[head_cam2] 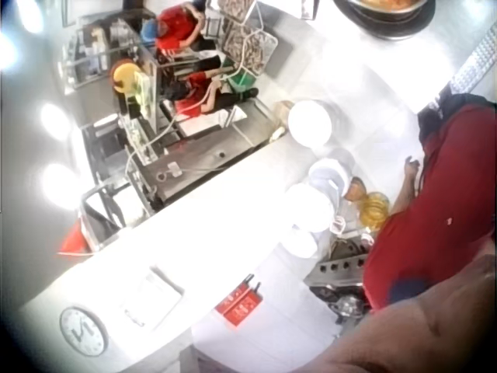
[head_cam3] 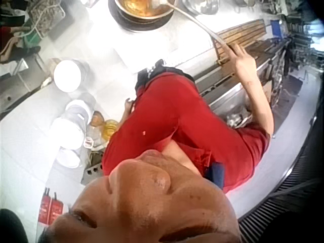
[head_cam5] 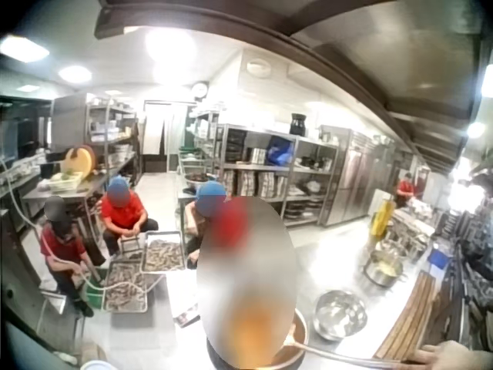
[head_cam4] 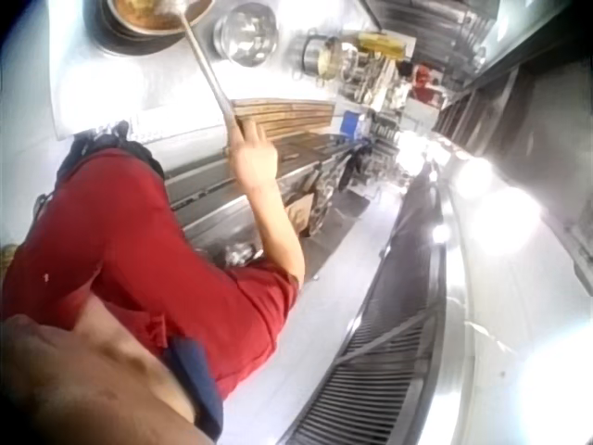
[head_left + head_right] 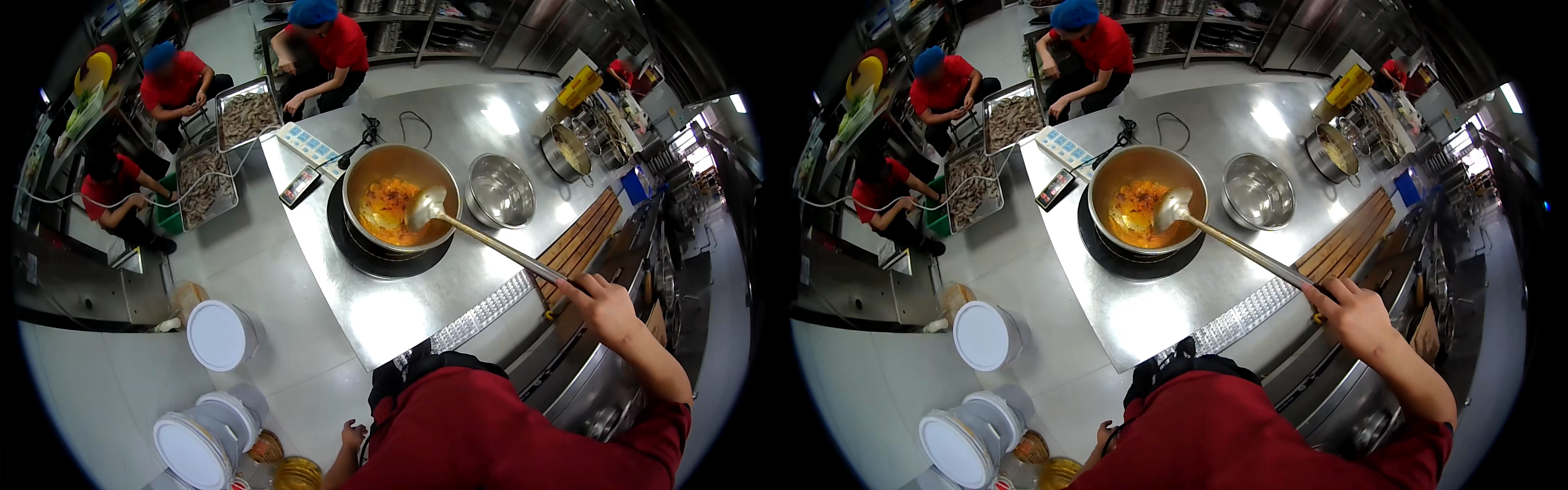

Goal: The person adds ingredients from several containers into a metal bowl, then uses a large ladle to scoop liquid from a larger pot into the bowl, and then places the bowl onto a portable electric burner and adjusts the settings with a remote control.

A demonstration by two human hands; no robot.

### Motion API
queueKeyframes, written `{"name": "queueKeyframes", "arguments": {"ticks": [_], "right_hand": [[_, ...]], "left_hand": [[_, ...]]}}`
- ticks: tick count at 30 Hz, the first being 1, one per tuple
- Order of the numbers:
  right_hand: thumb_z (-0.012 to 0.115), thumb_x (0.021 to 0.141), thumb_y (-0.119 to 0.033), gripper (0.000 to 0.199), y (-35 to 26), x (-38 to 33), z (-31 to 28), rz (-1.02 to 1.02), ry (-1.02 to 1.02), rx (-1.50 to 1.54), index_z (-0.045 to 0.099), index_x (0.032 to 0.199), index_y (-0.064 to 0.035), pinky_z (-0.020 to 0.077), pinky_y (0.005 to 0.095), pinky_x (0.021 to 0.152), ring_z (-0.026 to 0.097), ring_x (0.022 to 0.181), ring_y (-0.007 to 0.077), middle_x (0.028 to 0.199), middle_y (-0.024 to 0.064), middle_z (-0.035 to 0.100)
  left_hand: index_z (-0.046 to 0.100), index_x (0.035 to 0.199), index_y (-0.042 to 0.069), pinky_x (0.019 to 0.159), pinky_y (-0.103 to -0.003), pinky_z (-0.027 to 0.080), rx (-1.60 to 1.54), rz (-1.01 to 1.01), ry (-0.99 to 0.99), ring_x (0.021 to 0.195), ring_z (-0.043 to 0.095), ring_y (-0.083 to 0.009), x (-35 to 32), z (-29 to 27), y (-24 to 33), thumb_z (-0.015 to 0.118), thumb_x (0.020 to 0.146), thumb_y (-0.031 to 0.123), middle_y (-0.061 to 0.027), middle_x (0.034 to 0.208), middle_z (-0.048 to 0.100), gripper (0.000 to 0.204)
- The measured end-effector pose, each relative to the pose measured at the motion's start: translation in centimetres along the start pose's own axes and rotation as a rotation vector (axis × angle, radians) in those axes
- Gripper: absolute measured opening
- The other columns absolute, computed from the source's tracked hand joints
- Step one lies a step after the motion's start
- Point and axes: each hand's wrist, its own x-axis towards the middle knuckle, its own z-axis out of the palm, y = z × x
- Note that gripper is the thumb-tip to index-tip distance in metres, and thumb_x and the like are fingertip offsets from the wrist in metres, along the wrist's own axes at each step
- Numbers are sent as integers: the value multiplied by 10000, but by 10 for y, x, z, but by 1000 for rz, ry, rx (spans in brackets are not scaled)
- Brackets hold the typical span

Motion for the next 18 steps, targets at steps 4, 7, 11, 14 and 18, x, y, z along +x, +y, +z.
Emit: {"name": "queueKeyframes", "arguments": {"ticks": [4, 7, 11, 14, 18], "right_hand": [[618, 747, -34, 579, -1, 15, 6, 15, -8, 109, 572, 1315, -134, 556, 367, 667, 634, 873, 252, 986, 70, 597], [602, 773, -7, 571, -6, 47, 34, 49, 73, 233, 557, 1330, -122, 554, 381, 695, 647, 864, 282, 1022, 78, 616], [622, 757, 5, 597, -18, 60, 50, 129, 56, 403, 537, 1340, -94, 542, 405, 730, 646, 871, 324, 1038, 111, 619], [641, 748, -5, 603, -14, 41, 30, 120, -52, 480, 538, 1337, -87, 535, 412, 726, 645, 868, 325, 1006, 125, 612], [659, 733, -6, 589, -15, 3, -9, 172, -180, 605, 558, 1310, -66, 516, 434, 740, 633, 866, 358, 952, 147, 587]], "left_hand": [[394, 1354, -25, 634, -338, 542, 42, 18, -19, 772, 687, -228, 0, 3, 13, 602, 836, 57, -162, 924, 681, 565], [396, 1351, -24, 632, -336, 542, 50, 67, 3, 774, 688, -227, 2, 4, 18, 600, 842, 58, -157, 924, 683, 554], [402, 1337, -25, 630, -334, 542, -130, 29, 5, 778, 690, -232, 11, 5, 0, 599, 848, 53, -156, 928, 686, 533], [406, 1329, -29, 629, -335, 542, -15, 8, 40, 774, 689, -236, -20, 4, 21, 611, 845, 59, -160, 930, 686, 534], [420, 1315, -39, 620, -339, 547, -23, 42, 24, 763, 689, -242, -4, 7, -23, 624, 842, 67, -167, 928, 685, 526]]}}
